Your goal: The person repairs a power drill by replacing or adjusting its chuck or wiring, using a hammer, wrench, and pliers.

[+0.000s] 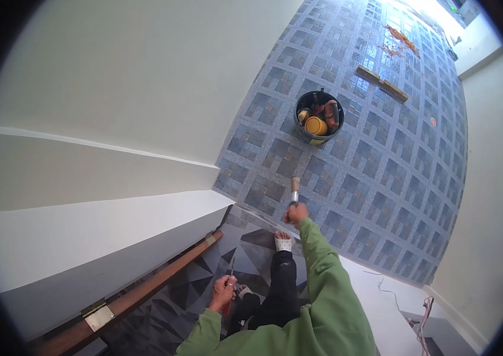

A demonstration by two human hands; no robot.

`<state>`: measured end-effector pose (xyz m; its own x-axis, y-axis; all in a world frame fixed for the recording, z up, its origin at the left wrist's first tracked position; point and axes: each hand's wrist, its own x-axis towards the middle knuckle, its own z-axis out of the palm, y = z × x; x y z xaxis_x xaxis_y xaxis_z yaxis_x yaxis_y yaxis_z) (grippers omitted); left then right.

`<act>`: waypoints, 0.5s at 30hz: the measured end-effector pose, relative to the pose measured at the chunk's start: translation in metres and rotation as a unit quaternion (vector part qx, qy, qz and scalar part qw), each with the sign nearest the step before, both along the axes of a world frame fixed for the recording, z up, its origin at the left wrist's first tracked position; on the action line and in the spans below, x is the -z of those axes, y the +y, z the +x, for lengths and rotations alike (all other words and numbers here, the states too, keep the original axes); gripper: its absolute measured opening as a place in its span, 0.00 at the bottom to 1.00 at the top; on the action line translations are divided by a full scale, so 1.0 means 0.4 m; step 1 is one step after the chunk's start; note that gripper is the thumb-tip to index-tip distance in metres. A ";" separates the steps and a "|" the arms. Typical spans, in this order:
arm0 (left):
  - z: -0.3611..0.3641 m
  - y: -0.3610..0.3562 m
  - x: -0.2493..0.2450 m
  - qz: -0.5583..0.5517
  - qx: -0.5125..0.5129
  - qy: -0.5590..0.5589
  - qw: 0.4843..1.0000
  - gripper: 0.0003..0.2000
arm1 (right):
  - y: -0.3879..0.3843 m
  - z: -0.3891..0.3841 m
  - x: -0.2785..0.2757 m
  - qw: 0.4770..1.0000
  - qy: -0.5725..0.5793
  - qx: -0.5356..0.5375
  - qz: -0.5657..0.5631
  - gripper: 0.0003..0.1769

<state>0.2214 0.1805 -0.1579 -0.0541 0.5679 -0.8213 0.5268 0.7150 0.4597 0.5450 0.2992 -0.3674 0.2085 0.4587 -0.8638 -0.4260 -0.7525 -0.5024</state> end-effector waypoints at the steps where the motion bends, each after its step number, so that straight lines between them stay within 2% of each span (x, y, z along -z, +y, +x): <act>1: 0.000 -0.001 -0.002 -0.003 0.005 0.008 1.000 0.17 | 0.062 0.052 -0.002 1.000 -0.002 0.015 0.004 0.07; 4: -0.024 -0.018 0.040 0.050 0.018 0.023 0.998 0.18 | 0.232 0.199 -0.012 0.997 -0.005 0.033 0.077 0.09; 7: -0.040 -0.034 0.099 0.126 0.042 0.042 0.990 0.18 | 0.331 0.268 -0.138 0.988 -0.023 0.074 0.131 0.12; 9: 0.000 0.001 0.039 0.137 0.042 0.035 0.989 0.18 | 0.365 0.266 -0.235 0.984 -0.171 0.025 0.043 0.16; 11: 0.046 0.028 -0.017 0.124 0.057 0.018 0.990 0.17 | 0.327 0.267 -0.185 0.994 -0.088 0.011 0.064 0.23; 12: 0.060 0.053 -0.032 0.125 0.057 0.012 0.991 0.17 | 0.302 0.231 -0.186 0.985 -0.098 -0.049 0.131 0.16; 13: 0.082 0.062 -0.060 0.170 0.029 -0.026 0.985 0.17 | 0.272 0.195 -0.194 0.968 -0.109 -0.103 0.202 0.11; 14: 0.098 0.078 -0.078 0.169 -0.005 -0.061 0.984 0.18 | 0.238 0.160 -0.203 0.944 -0.117 -0.147 0.273 0.13; 15: 0.105 0.083 -0.008 0.214 -0.024 -0.077 0.974 0.14 | 0.202 0.104 -0.231 0.913 -0.120 -0.208 0.331 0.15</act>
<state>0.2636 0.2139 -0.1546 0.0162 0.8595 -0.5110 0.3991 0.4630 0.7914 0.5864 0.3801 -0.2749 0.0444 0.9461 -0.3207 0.0090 -0.3214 -0.9469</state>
